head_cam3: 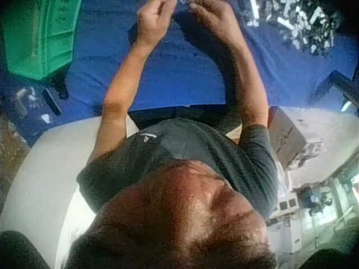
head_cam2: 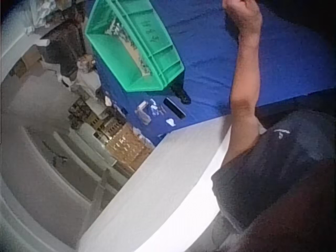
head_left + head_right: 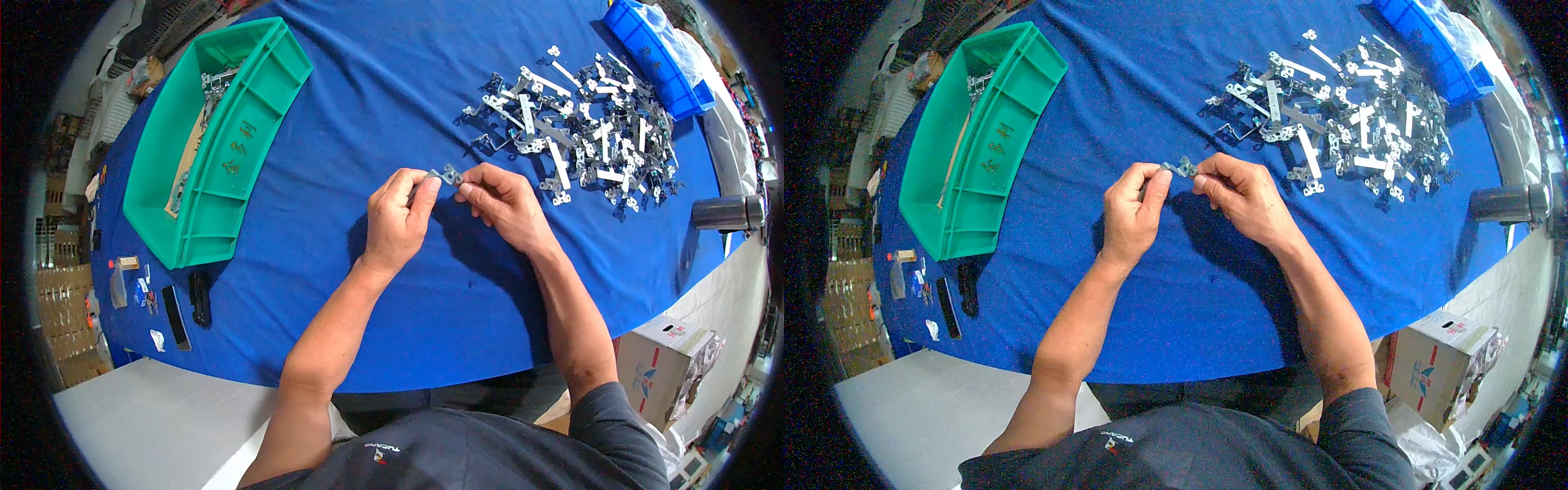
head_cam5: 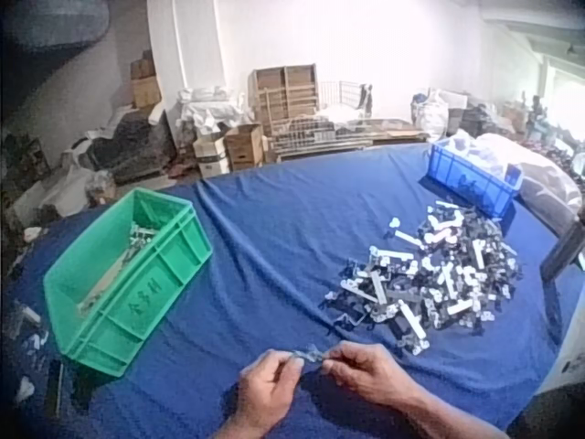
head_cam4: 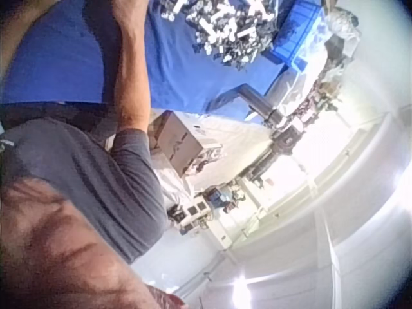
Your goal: The person picks up a metal hinge and a small metal bracket from the table, joins the two components together by hand, and then places the assembled unit into a green plastic bin.
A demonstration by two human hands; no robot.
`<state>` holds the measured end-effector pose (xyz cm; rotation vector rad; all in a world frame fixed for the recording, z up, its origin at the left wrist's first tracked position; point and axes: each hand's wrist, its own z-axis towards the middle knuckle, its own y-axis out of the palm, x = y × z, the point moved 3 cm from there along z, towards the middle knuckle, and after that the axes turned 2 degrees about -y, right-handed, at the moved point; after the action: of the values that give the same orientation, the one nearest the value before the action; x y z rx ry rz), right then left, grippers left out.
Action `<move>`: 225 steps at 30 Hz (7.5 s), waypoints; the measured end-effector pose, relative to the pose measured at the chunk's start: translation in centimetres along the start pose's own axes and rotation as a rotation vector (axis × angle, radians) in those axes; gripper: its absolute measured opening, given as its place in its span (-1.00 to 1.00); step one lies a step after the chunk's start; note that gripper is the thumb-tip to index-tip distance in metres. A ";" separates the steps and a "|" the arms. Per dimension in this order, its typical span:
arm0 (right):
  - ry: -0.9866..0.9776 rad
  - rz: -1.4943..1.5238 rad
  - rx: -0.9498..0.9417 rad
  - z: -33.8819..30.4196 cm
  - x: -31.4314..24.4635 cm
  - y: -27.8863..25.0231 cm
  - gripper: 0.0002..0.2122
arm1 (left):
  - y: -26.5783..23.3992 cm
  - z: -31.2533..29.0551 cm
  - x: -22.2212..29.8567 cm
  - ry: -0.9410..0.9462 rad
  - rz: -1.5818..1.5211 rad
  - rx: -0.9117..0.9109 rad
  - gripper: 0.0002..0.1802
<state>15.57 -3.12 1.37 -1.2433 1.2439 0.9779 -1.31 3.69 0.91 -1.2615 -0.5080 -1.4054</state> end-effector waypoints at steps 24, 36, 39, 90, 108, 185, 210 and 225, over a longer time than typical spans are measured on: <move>0.031 0.086 0.099 0.1 1.0 -0.5 -0.81 | 0.0 -0.1 -0.4 -0.037 -0.019 0.039 -0.79; -0.067 -0.060 0.061 0.1 0.9 -0.1 -0.86 | 0.0 0.2 0.6 0.017 0.017 -0.004 -0.84; -0.090 0.027 0.070 0.2 0.6 0.3 -0.86 | -0.1 0.2 0.8 0.053 0.020 -0.001 -0.86; -0.230 0.074 0.174 0.0 0.4 0.1 -0.87 | 0.2 0.2 0.9 0.063 0.021 -0.069 -0.88; -0.056 -0.053 0.041 0.1 1.0 -0.2 -0.85 | -0.1 0.1 0.5 -0.011 -0.017 0.010 -0.82; -0.049 0.007 0.077 0.0 0.3 0.4 -0.87 | -0.2 0.2 0.7 0.021 -0.007 -0.006 -0.85; -0.038 -0.027 0.050 0.0 0.7 0.2 -0.86 | -0.2 0.1 0.2 -0.017 -0.031 0.006 -0.86; -0.407 -0.214 0.171 0.2 0.1 0.2 -0.92 | 0.2 0.2 1.0 0.066 0.056 -0.076 -0.88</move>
<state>15.45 -2.91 1.23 -0.9617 0.8379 0.8926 -0.89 3.35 1.81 -1.2764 -0.3751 -1.4256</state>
